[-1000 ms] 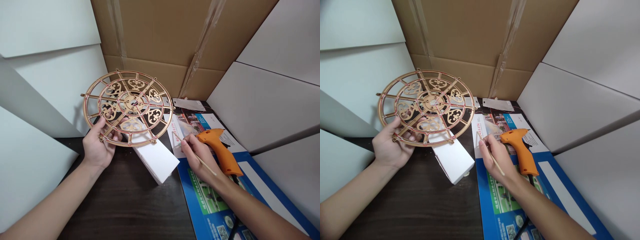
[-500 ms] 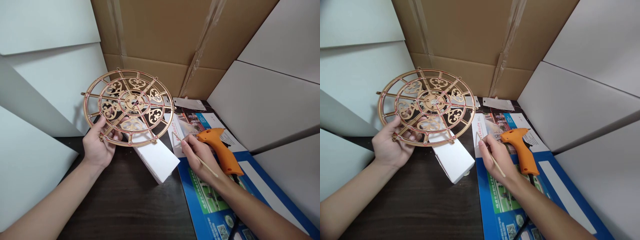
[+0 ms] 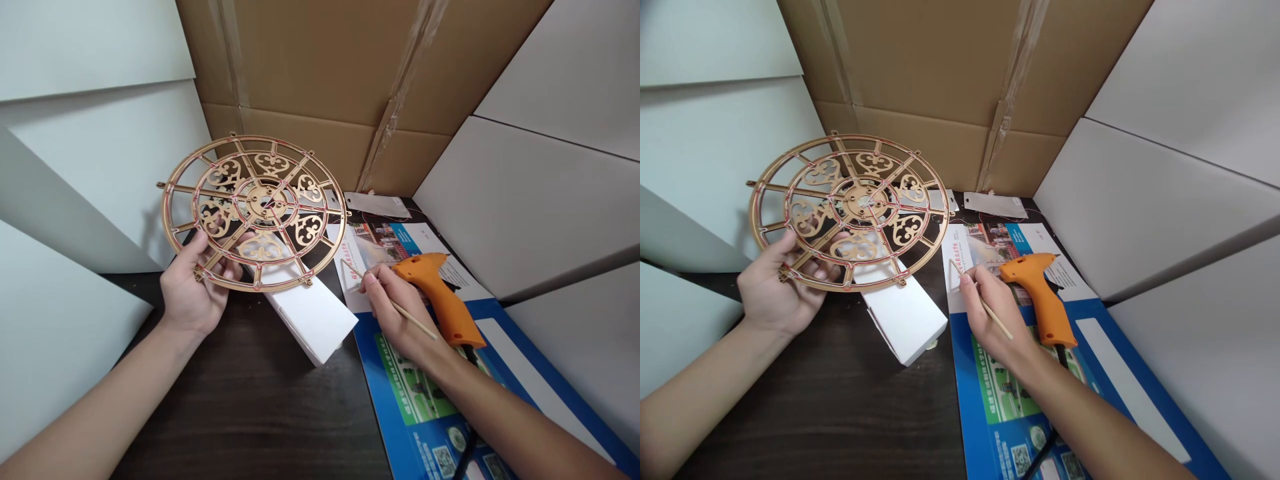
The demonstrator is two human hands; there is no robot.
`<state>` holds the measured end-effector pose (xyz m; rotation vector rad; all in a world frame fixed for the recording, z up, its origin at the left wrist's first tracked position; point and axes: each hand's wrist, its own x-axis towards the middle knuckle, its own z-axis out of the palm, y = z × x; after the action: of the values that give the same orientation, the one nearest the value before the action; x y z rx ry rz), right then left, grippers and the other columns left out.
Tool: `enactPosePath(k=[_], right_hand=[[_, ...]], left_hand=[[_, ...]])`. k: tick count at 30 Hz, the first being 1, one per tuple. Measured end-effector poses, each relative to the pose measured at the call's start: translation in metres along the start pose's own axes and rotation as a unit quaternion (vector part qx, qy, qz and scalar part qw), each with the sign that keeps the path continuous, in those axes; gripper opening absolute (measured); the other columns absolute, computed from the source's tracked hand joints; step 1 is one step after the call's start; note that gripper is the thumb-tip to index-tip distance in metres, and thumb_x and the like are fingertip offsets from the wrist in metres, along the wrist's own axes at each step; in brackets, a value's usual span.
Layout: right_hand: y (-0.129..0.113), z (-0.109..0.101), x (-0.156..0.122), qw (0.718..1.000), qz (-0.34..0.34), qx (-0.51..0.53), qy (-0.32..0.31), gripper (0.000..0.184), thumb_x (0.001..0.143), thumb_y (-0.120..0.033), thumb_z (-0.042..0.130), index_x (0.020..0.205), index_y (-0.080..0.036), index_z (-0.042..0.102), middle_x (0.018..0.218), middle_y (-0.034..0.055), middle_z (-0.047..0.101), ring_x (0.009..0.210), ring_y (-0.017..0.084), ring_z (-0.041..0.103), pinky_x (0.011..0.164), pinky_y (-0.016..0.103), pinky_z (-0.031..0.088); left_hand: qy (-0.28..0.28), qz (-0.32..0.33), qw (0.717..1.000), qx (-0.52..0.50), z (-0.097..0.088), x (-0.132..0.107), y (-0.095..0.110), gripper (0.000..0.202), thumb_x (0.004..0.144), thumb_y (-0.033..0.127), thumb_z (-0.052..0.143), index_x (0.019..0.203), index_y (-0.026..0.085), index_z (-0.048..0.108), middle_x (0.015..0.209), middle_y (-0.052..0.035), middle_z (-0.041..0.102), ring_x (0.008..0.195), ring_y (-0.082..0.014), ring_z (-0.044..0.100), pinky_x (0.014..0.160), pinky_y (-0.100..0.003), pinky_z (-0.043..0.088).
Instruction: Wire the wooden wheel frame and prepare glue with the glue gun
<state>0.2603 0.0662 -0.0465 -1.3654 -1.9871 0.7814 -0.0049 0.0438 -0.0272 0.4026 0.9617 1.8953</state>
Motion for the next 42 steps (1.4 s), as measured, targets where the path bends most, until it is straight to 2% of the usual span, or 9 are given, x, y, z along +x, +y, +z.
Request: enactPosePath(k=[4,12,16,22,27,30,35,38,42], right_hand=[[0.0,0.0,0.001,1.0,-0.001,-0.009,0.006,0.036,0.102,-0.047,0.041,0.077,-0.022,0.046,0.069,0.0007,0.052,0.063,0.017,0.049,0.06,0.031,0.036],[-0.001,0.0,0.0,1.0,-0.001,-0.004,0.011,0.04,0.102,-0.048,0.041,0.073,-0.022,0.039,0.067,0.0,0.052,0.062,0.015,0.049,0.058,0.03,0.035],[0.001,0.002,0.0,1.0,0.001,-0.005,0.005,0.04,0.102,-0.05,0.041,0.075,-0.021,0.044,0.065,-0.0003,0.052,0.06,0.015,0.048,0.056,0.029,0.034],[0.001,0.002,0.003,1.0,-0.005,0.006,0.004,0.031,0.099,-0.046,0.047,0.081,-0.02,0.051,0.071,0.0006,0.056,0.062,0.015,0.048,0.058,0.029,0.036],[0.006,0.002,0.002,1.0,-0.022,0.019,0.003,0.019,0.092,-0.038,0.056,0.093,-0.019,0.056,0.07,-0.0017,0.051,0.06,0.014,0.046,0.056,0.029,0.036],[0.01,0.003,0.0,0.999,-0.022,0.021,0.02,0.015,0.09,-0.032,0.057,0.098,-0.019,0.055,0.069,-0.0033,0.047,0.06,0.014,0.046,0.056,0.028,0.036],[0.009,0.002,0.0,0.999,-0.028,0.034,0.026,0.006,0.086,-0.023,0.054,0.086,-0.021,0.049,0.075,-0.0015,0.053,0.063,0.013,0.049,0.058,0.028,0.038],[0.008,0.002,0.002,0.999,-0.02,0.034,0.034,0.007,0.086,-0.023,0.053,0.084,-0.021,0.046,0.073,-0.0021,0.051,0.062,0.014,0.047,0.057,0.027,0.037],[0.009,0.002,0.003,0.999,-0.014,0.032,0.04,0.01,0.094,-0.031,0.05,0.092,-0.021,0.052,0.08,0.0008,0.056,0.069,0.016,0.052,0.061,0.029,0.04]], left_hand=[[0.009,-0.004,1.0,-0.001,0.0,0.001,0.0,0.036,0.097,0.018,0.044,0.069,0.017,0.067,0.048,-0.0026,0.047,0.038,-0.0122,0.04,0.039,-0.022,0.039],[0.02,-0.007,1.0,0.002,0.004,0.001,0.0,0.043,0.099,0.017,0.034,0.071,0.016,0.066,0.047,-0.0028,0.05,0.036,-0.0128,0.04,0.037,-0.022,0.04],[0.029,0.0,1.0,0.004,0.005,0.001,-0.001,0.042,0.098,0.017,0.035,0.067,0.015,0.064,0.044,-0.0025,0.046,0.034,-0.0137,0.039,0.036,-0.023,0.04],[0.011,-0.007,1.0,0.018,0.004,-0.001,-0.001,0.044,0.1,0.017,0.034,0.079,0.015,0.073,0.067,-0.0085,0.066,0.04,-0.0108,0.042,0.037,-0.019,0.041],[0.012,-0.01,1.0,0.006,0.003,-0.001,0.0,0.042,0.098,0.017,0.038,0.071,0.016,0.071,0.057,-0.0065,0.059,0.038,-0.0116,0.04,0.037,-0.021,0.039],[0.017,-0.011,1.0,0.014,0.004,-0.001,0.0,0.044,0.099,0.017,0.036,0.072,0.016,0.071,0.058,-0.0071,0.061,0.038,-0.0116,0.04,0.039,-0.022,0.039],[0.019,-0.012,1.0,0.011,0.006,-0.002,0.0,0.044,0.099,0.016,0.037,0.071,0.016,0.07,0.054,-0.0051,0.055,0.038,-0.0117,0.04,0.038,-0.022,0.038],[0.019,-0.01,1.0,0.011,0.007,-0.003,0.001,0.044,0.099,0.017,0.037,0.071,0.015,0.071,0.049,-0.0035,0.048,0.037,-0.0122,0.039,0.037,-0.023,0.039],[0.022,-0.009,0.999,0.022,0.006,-0.003,0.001,0.046,0.1,0.017,0.034,0.07,0.016,0.069,0.051,-0.0037,0.051,0.037,-0.0115,0.039,0.036,-0.022,0.039]])
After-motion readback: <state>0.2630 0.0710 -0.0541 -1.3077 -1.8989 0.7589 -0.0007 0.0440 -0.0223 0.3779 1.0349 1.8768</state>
